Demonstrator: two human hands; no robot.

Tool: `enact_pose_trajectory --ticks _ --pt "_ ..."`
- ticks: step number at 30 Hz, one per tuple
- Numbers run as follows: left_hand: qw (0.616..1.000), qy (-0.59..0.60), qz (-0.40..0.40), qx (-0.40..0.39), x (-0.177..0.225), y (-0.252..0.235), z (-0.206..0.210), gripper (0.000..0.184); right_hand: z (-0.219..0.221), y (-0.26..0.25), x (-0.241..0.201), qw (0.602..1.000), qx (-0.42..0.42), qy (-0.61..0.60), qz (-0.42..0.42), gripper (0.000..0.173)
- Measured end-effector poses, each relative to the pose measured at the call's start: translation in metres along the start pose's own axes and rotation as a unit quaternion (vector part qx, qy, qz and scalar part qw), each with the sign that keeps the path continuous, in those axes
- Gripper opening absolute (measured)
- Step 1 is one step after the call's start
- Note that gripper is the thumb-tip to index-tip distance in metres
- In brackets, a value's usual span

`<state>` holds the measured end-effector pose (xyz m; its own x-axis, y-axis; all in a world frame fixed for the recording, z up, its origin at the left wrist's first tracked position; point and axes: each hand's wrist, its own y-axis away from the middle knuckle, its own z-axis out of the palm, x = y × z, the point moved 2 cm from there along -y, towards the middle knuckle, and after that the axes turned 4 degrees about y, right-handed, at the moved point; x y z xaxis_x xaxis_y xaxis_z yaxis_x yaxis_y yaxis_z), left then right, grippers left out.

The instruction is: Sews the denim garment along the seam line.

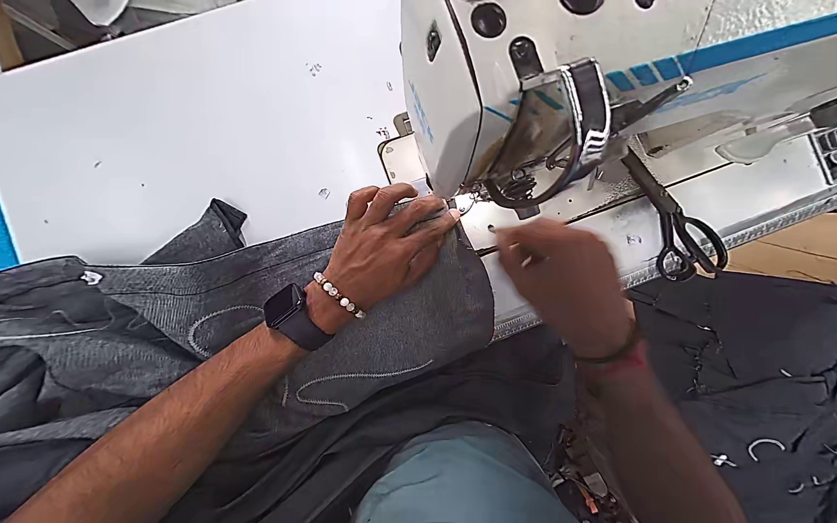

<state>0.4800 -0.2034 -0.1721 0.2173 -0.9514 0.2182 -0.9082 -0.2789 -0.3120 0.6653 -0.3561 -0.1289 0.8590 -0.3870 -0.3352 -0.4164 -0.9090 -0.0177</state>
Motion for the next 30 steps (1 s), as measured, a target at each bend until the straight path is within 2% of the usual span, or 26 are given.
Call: enact_pose_trajectory --ticks 3,5,7,10,12,16,18,20,22,23,30 --pt "1.000 -0.017 -0.016 -0.002 0.001 0.000 0.000 0.037 -0.055 -0.003 0.076 0.983 0.120 0.079 0.110 0.037" --pt "0.999 -0.027 -0.025 -0.005 0.001 -0.001 0.001 0.038 -0.064 -0.006 0.121 0.961 0.185 0.139 0.151 0.036" --pt "0.999 -0.031 -0.034 -0.002 0.000 -0.003 0.002 0.038 -0.051 -0.014 0.150 0.951 0.196 0.184 0.154 0.036" --pt "0.999 -0.021 -0.027 -0.002 0.000 -0.002 0.002 0.037 -0.025 -0.019 0.160 0.952 0.169 0.192 0.170 0.037" --pt "1.000 -0.011 -0.012 0.000 0.001 -0.001 0.002 0.037 -0.017 -0.013 0.156 0.954 0.192 0.167 0.159 0.038" --pt "1.000 0.009 -0.003 -0.010 0.003 0.003 0.003 0.039 -0.017 0.003 0.124 0.961 0.226 0.085 0.138 0.056" --pt "1.000 -0.004 -0.021 -0.015 0.002 0.002 0.004 0.042 -0.011 0.012 0.084 0.963 0.249 0.031 0.094 0.046" --pt "0.999 -0.013 -0.034 -0.014 0.001 0.000 0.003 0.041 0.010 0.021 0.038 0.980 0.150 -0.105 0.073 0.037" --pt "0.999 -0.019 -0.040 -0.015 0.000 -0.002 0.002 0.042 0.034 0.019 0.005 0.958 0.028 -0.273 0.079 0.029" --pt "0.999 -0.019 -0.040 -0.016 -0.001 -0.002 0.003 0.041 0.043 0.017 -0.005 0.950 -0.002 -0.299 0.087 0.029" --pt "0.999 -0.015 -0.031 -0.015 -0.002 -0.001 0.004 0.042 0.052 0.007 -0.029 0.980 0.020 -0.175 0.098 0.033"
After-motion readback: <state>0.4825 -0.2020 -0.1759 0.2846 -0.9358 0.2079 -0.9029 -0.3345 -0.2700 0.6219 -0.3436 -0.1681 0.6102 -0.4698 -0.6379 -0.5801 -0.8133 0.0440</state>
